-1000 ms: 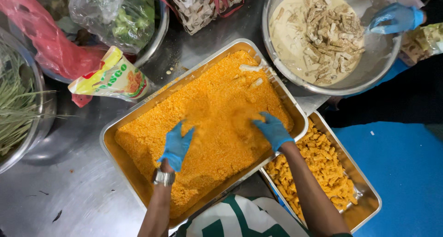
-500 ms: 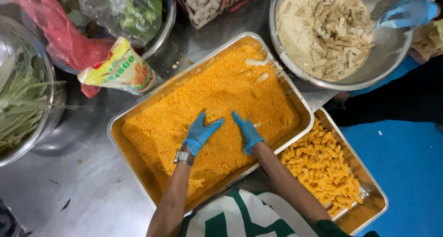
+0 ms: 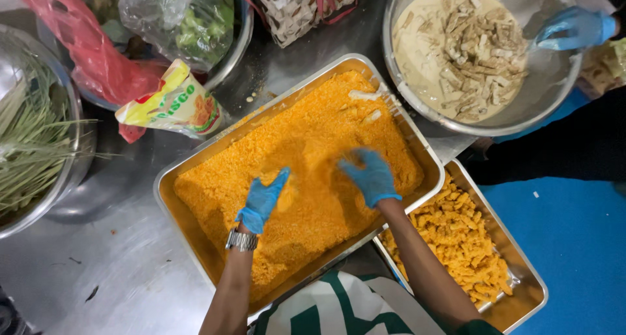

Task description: The person takes batter-coated food pieces from a bowl and rolls them by hand in a large tray of orange breadcrumbs, pressing the coating over each piece, then places the coated pieces into a side tray with finished coated pieces. A second worker adds batter-coated pieces to the breadcrumb tray.

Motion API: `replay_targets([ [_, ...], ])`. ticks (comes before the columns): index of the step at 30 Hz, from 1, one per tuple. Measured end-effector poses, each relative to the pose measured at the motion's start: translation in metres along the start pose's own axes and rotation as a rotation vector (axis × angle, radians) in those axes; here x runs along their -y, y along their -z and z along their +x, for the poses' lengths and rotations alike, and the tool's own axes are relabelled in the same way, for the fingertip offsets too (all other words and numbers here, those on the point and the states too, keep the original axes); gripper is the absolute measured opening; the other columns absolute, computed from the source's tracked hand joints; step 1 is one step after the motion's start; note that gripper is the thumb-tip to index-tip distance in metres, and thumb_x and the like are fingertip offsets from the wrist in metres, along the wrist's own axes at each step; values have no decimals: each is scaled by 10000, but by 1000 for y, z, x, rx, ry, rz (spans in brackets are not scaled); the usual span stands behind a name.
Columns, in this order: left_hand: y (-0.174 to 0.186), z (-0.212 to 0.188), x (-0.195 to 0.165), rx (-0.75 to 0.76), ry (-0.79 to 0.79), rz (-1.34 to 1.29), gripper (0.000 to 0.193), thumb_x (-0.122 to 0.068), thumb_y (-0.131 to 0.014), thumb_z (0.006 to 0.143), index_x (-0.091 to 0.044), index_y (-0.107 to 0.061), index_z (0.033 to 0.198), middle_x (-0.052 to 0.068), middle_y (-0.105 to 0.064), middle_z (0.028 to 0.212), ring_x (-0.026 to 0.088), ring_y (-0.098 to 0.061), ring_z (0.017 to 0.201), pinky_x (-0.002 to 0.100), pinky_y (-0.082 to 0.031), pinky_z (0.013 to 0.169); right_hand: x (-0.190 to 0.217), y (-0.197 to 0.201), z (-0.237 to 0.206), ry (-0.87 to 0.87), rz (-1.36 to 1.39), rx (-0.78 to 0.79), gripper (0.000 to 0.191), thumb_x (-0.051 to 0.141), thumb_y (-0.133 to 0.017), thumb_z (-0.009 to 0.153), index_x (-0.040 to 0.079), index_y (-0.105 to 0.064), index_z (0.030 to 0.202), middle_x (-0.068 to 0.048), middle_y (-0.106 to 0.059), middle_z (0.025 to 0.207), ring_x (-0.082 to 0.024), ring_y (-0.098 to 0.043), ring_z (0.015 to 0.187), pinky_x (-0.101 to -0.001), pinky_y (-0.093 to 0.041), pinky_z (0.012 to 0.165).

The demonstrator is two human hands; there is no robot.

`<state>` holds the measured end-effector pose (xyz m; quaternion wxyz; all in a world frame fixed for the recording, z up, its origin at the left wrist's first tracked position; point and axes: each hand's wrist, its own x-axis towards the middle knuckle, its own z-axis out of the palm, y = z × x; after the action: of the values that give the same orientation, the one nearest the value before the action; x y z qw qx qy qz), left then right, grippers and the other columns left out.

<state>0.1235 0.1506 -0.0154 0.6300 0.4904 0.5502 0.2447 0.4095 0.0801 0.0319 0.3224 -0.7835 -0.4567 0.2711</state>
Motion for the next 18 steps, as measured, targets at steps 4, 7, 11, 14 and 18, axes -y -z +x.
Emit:
replay_targets([
  [4,0,10,-22,-197,-225,441,411,-262,-744,911,-48,-721,1262,123,-735,1259,239,-677,1173,351,-512,1049,-11,-16,28,212,-17,-462,516,319,-843,846,8,-624,1194,-206,-656,1132,-387,-641,1035,-450,-531,896],
  [7,-14,31,-41,-371,-569,672,607,-342,-764,885,-16,-567,1357,193,-640,1333,371,-551,1260,468,-457,1074,-14,-36,29,88,-75,-395,457,289,-843,866,28,-631,1175,-187,-667,1101,-374,-647,1002,-448,-528,878],
  [11,-35,57,-54,-372,-454,1031,688,-450,-726,865,-71,-549,1410,289,-537,1397,476,-482,1222,566,-442,983,-14,-50,10,94,151,-164,552,299,-805,861,16,-586,1280,-174,-661,1191,-350,-658,1086,-422,-533,922],
  [14,-54,65,-54,-290,-355,963,648,-459,-667,908,-91,-559,1430,281,-554,1365,501,-504,1201,577,-441,1000,-8,-58,4,143,218,-139,711,330,-865,795,-23,-544,1321,-196,-631,1249,-343,-635,1144,-416,-519,975],
  [18,-68,62,-43,-170,-369,733,570,-438,-608,986,-47,-589,1401,267,-624,1320,459,-579,1215,521,-470,1040,5,-66,10,215,54,-147,872,327,-919,749,-68,-486,1395,-263,-574,1332,-382,-558,1223,-446,-466,1012],
])
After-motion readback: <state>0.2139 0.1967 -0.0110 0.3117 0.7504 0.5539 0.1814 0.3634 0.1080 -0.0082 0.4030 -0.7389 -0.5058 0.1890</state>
